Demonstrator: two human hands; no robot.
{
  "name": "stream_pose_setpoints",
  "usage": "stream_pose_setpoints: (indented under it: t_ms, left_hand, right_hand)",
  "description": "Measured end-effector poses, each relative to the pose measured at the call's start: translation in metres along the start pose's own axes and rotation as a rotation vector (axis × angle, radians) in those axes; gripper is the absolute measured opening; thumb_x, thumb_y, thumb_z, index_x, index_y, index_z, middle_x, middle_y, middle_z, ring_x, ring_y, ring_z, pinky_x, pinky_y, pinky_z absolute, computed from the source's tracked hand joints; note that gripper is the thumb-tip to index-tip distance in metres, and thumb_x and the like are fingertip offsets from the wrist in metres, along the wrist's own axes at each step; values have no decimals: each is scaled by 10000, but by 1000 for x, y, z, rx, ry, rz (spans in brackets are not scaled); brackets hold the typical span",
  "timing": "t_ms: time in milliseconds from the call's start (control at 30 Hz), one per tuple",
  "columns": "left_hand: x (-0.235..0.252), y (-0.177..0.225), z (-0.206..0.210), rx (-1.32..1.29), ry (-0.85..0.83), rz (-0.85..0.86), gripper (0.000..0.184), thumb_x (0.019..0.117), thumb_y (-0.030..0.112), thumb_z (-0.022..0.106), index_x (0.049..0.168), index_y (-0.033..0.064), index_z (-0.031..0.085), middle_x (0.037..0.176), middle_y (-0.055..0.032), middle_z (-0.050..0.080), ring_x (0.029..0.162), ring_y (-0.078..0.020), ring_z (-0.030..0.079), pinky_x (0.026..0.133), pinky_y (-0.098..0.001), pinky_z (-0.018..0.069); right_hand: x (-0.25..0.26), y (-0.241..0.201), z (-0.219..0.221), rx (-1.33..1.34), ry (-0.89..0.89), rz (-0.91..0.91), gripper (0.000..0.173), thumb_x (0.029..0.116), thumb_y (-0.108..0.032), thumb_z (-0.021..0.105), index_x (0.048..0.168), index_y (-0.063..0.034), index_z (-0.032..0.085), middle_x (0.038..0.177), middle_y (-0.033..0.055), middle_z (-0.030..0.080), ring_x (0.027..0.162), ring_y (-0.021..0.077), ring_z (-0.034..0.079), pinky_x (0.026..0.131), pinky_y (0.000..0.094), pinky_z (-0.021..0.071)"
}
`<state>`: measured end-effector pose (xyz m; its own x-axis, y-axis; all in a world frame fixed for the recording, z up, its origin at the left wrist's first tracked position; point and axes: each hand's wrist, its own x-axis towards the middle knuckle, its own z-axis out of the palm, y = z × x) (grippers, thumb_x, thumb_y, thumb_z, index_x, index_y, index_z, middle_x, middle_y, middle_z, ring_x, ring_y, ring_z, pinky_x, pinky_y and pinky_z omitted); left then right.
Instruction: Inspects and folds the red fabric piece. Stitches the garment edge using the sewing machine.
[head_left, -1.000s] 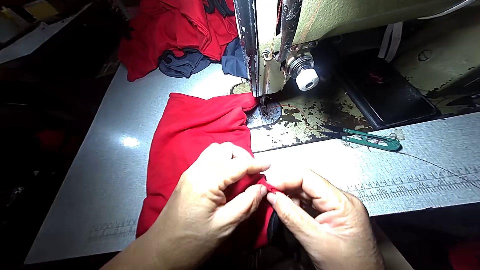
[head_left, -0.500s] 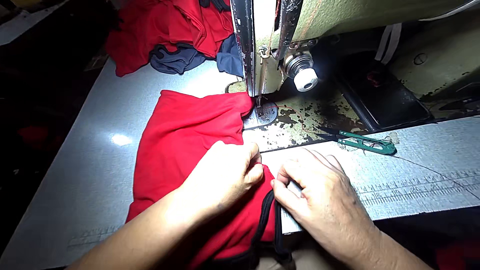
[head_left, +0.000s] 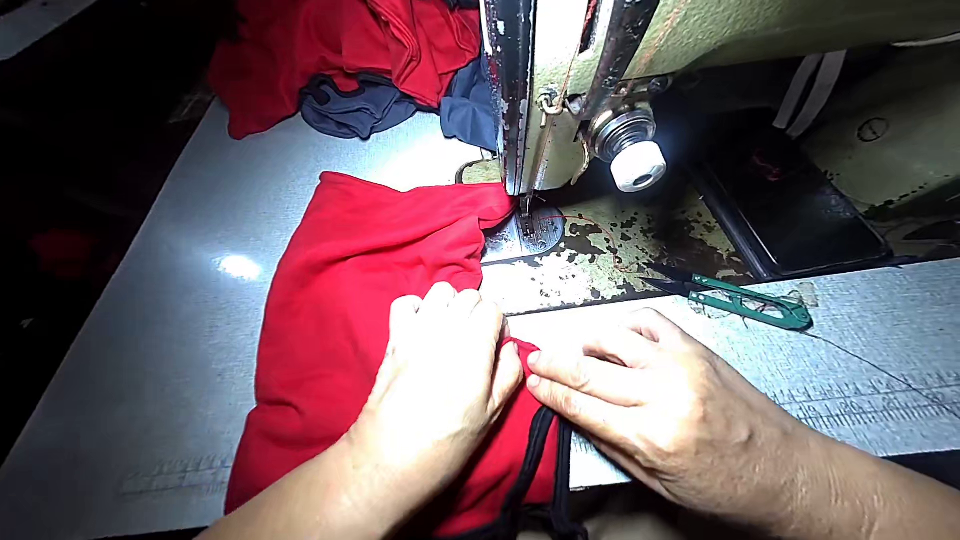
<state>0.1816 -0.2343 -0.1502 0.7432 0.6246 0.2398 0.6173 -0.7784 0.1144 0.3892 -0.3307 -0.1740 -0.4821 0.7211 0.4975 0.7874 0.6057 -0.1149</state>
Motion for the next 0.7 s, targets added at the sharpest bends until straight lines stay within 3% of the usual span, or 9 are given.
stream_pose_setpoints:
  t_ms: [133,333,433,600,700]
  left_hand:
    - [15,-20,9,-83,30,35,309,989,330,455,842,165,671,746,18,555,818,-204,572,764,-436,394]
    - [83,-61,18,-219,-57,133,296,1001,323,491,866,127,667,799,-31,579,902,-246,572,817,-460,381]
    - [104,-70,27,-294,-48,122,314,973,363,507,766,167,639,728,22,535,842,-183,542,794,-433,348]
    - [105,-75,33,-380,-1,131,281,974,346,536,750,196,614,718,69,519,793,-111,519,837,-421,339]
    - [105,-74,31,-375,-5,116,270,974,355,523,785,202,640,755,72,540,849,-116,524,814,-404,341]
  right_hand:
    - [15,18,1,-36,-42,-42,320,1025,-186,488,1163,-193,776,1190,-57,745,960,152,643,773,332,453]
    - [41,54,14,-68,-3,31,297,996,-165,508,1118,-122,775,1135,22,751,962,213,651,791,382,451]
    - [43,57,18,-90,22,110,293,976,-181,523,1121,-119,770,1147,27,737,968,221,637,786,389,445]
    - [42,56,20,-62,50,144,296,976,-174,534,1138,-116,775,1149,33,732,957,211,623,808,376,445]
    - [42,56,20,-54,47,173,307,976,-170,529,1153,-124,775,1171,28,731,976,213,631,810,377,456]
